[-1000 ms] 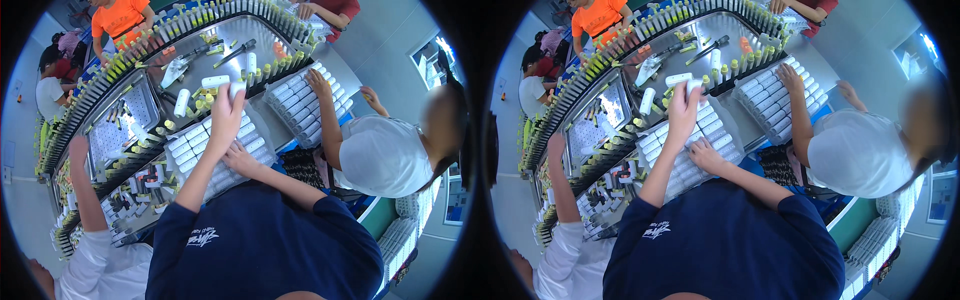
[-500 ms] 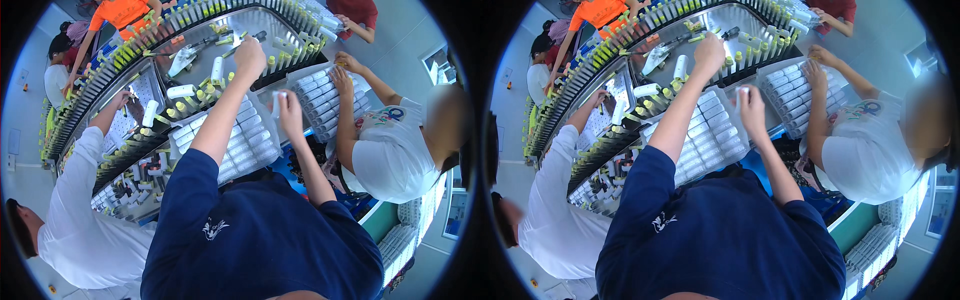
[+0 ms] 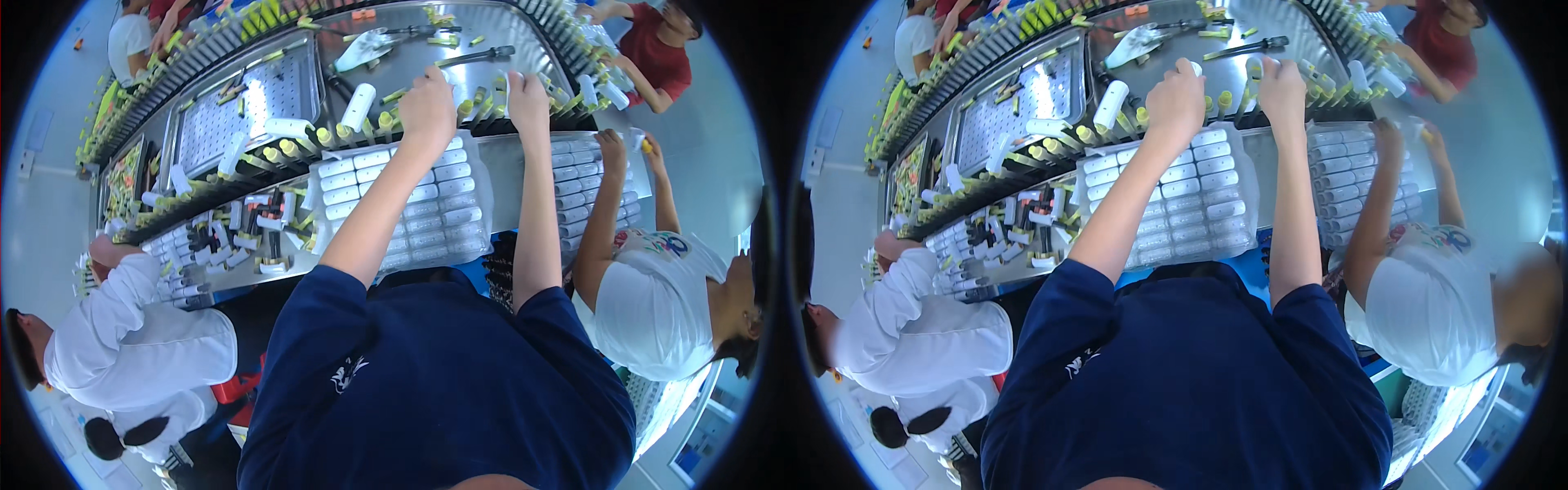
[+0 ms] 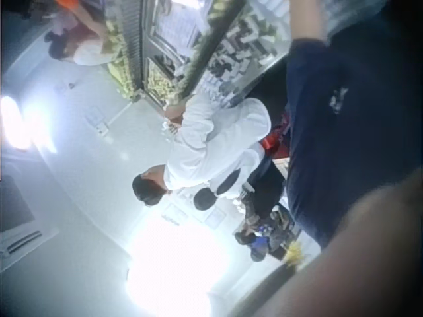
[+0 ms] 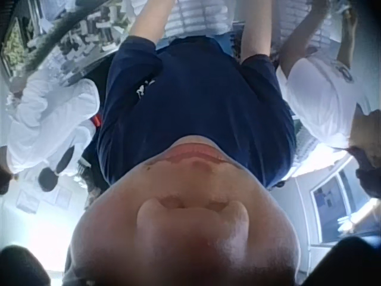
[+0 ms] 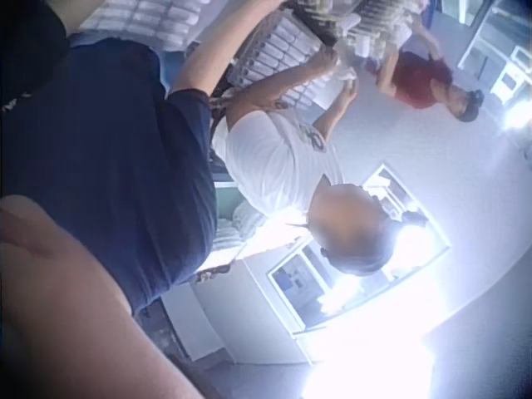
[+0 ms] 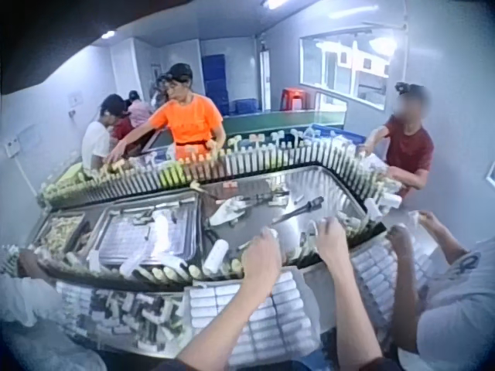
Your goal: The person places small white bottles with yellow caps into a clear plastic tray on a factory assembly line. They pick up bottles from a nearby pile and arrange them in rows within the tray, working alongside other employees in a brightly lit industrial setting.
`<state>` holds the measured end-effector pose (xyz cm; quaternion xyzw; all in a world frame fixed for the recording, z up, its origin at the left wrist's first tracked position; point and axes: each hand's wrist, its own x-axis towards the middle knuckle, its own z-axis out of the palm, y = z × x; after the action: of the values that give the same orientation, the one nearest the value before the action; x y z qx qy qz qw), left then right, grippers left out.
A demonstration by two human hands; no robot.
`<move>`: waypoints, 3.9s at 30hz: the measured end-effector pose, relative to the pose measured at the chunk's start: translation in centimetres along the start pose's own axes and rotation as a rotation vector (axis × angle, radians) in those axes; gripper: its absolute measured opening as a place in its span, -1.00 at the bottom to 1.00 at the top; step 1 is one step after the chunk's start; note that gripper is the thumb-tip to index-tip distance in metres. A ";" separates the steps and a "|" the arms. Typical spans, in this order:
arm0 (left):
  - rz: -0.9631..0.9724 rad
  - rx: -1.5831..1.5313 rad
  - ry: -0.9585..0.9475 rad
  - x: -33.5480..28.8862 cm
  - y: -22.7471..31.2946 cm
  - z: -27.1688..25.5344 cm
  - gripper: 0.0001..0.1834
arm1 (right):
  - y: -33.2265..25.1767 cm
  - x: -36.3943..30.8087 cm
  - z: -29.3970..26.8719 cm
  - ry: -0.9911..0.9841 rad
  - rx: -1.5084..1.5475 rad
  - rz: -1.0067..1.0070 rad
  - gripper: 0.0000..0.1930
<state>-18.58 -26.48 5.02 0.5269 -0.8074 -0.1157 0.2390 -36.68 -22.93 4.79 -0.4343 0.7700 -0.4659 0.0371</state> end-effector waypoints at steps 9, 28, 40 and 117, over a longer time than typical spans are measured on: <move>0.029 0.266 0.012 -0.3 -6.4 -3.1 -0.77 | -3.7 -4.3 10.0 -0.107 -0.635 -0.562 -0.74; 0.848 -0.439 -0.709 -25.8 -0.9 3.8 -0.72 | 19.1 -49.8 -12.4 0.097 -0.073 0.364 -0.90; 1.040 0.201 -0.727 -23.8 -7.1 9.4 -0.32 | 35.7 -67.7 -9.4 -0.589 -0.921 0.988 -0.66; 0.089 -0.011 -1.699 -44.3 -27.9 49.1 -0.52 | 32.5 -44.8 2.0 -0.828 -0.726 0.741 -0.52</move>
<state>-6.66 -1.25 -61.07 0.2277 -0.7321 -0.4663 -0.4414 -28.62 13.35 -36.29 -0.2686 0.8987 0.0722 0.3390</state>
